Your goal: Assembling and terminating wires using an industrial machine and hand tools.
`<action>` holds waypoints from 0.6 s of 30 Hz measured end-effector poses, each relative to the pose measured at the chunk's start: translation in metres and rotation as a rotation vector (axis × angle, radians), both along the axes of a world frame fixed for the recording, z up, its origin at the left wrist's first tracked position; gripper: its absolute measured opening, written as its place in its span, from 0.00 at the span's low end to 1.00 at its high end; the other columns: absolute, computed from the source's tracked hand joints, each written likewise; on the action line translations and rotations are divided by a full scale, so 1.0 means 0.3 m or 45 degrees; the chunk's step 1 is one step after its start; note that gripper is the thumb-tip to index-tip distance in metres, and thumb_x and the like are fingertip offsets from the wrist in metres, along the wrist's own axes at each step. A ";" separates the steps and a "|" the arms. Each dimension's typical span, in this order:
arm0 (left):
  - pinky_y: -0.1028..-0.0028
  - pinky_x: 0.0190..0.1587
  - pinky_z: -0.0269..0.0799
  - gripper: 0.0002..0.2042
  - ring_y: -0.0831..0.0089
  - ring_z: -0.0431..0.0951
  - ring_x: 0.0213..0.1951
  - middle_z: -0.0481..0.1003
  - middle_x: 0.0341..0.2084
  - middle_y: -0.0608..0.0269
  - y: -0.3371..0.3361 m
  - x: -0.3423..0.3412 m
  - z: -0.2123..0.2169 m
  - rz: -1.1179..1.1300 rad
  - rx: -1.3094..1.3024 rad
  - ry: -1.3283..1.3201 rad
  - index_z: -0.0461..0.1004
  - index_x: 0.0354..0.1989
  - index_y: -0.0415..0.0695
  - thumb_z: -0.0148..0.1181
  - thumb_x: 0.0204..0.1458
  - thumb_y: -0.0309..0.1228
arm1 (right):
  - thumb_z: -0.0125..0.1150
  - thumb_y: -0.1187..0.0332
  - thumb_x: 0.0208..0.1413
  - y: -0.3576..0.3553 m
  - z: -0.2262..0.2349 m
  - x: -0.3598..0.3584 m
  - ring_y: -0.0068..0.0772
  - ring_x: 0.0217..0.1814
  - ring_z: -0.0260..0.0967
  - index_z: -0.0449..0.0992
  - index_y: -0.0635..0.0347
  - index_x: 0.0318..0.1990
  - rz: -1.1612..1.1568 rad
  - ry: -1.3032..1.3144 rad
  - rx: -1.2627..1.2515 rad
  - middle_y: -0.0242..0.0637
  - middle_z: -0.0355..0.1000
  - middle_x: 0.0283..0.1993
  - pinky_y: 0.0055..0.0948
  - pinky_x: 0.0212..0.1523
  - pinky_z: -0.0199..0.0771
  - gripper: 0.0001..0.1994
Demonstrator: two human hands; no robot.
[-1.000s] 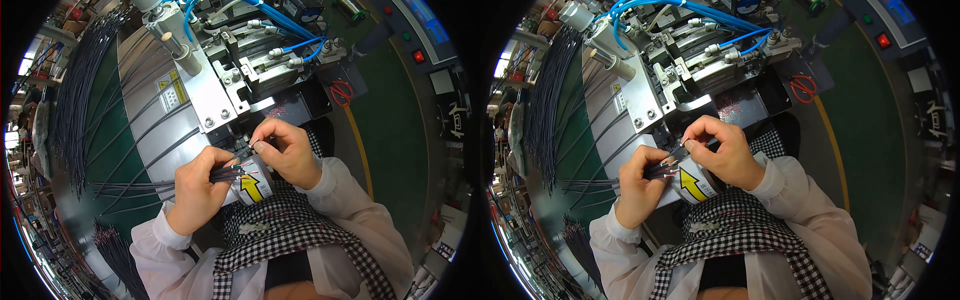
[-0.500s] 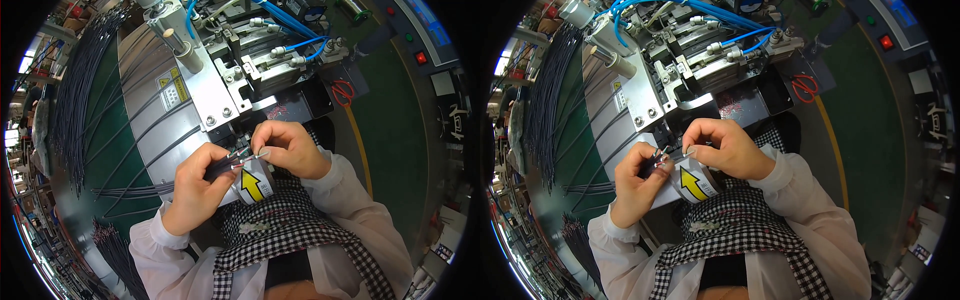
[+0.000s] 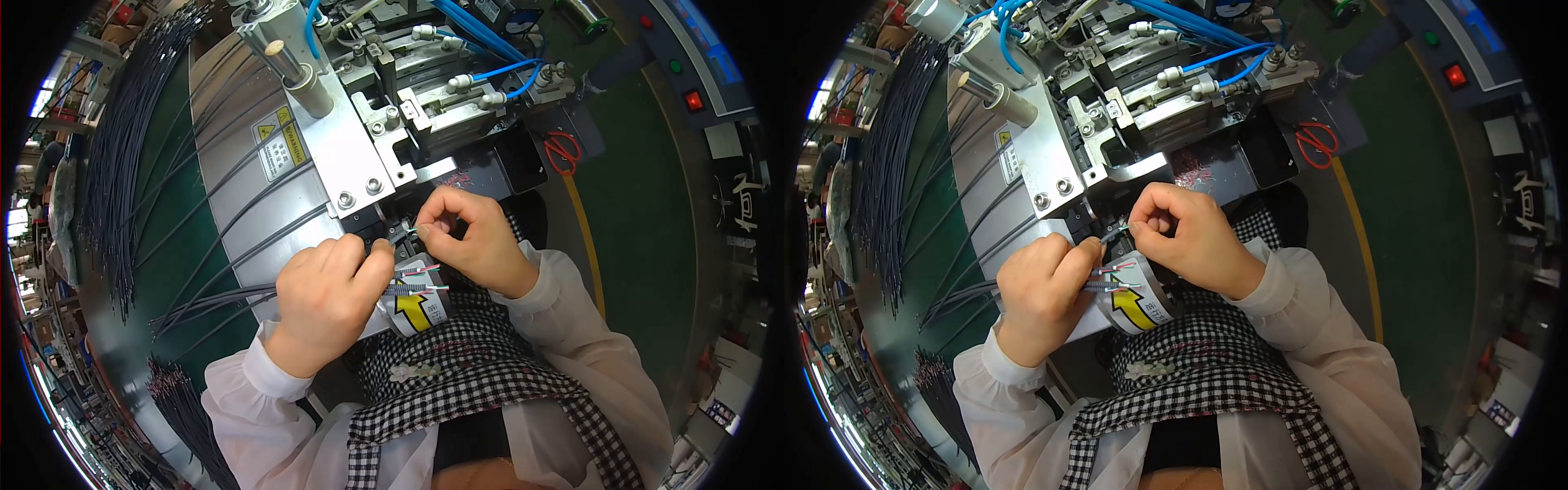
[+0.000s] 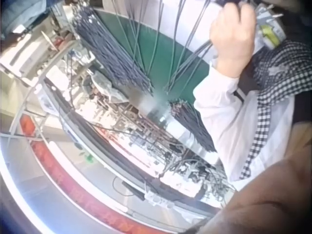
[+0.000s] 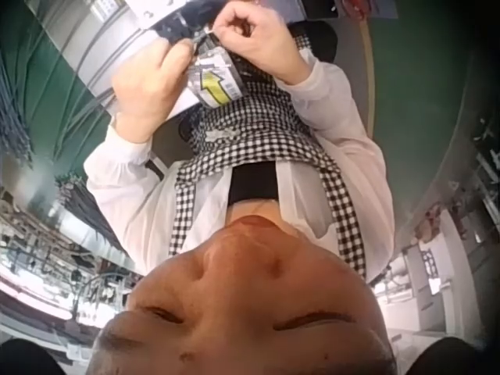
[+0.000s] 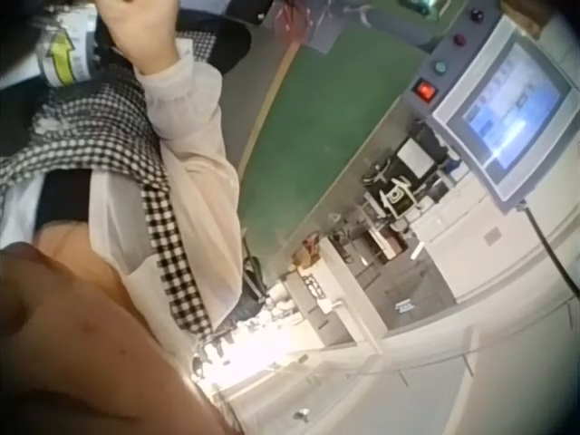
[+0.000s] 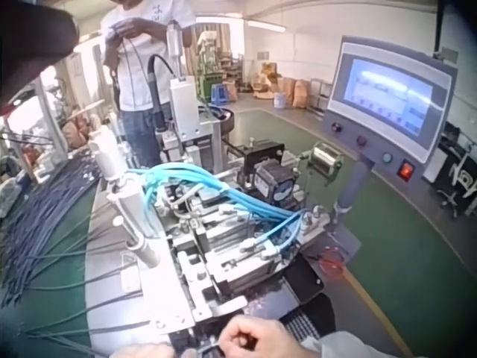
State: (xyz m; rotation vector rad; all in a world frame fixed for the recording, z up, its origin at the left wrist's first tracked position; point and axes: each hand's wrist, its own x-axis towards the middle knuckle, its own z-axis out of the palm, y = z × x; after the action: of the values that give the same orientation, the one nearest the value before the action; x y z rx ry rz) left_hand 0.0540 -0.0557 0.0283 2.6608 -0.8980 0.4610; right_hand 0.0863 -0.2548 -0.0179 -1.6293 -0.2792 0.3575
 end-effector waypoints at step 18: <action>0.67 0.23 0.63 0.12 0.64 0.70 0.21 0.65 0.17 0.63 -0.021 0.014 -0.024 0.088 -0.079 0.178 0.71 0.26 0.45 0.65 0.31 0.21 | 0.60 0.76 0.53 0.014 -0.044 0.006 0.13 0.24 0.59 0.72 0.63 0.31 -0.081 0.007 -0.051 0.24 0.66 0.24 0.17 0.25 0.60 0.03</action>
State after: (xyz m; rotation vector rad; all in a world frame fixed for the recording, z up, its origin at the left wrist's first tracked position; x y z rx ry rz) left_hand 0.0581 -0.0621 0.0210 2.6363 -0.7411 0.3082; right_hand 0.0881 -0.2507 -0.0309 -1.6723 -0.2165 0.3206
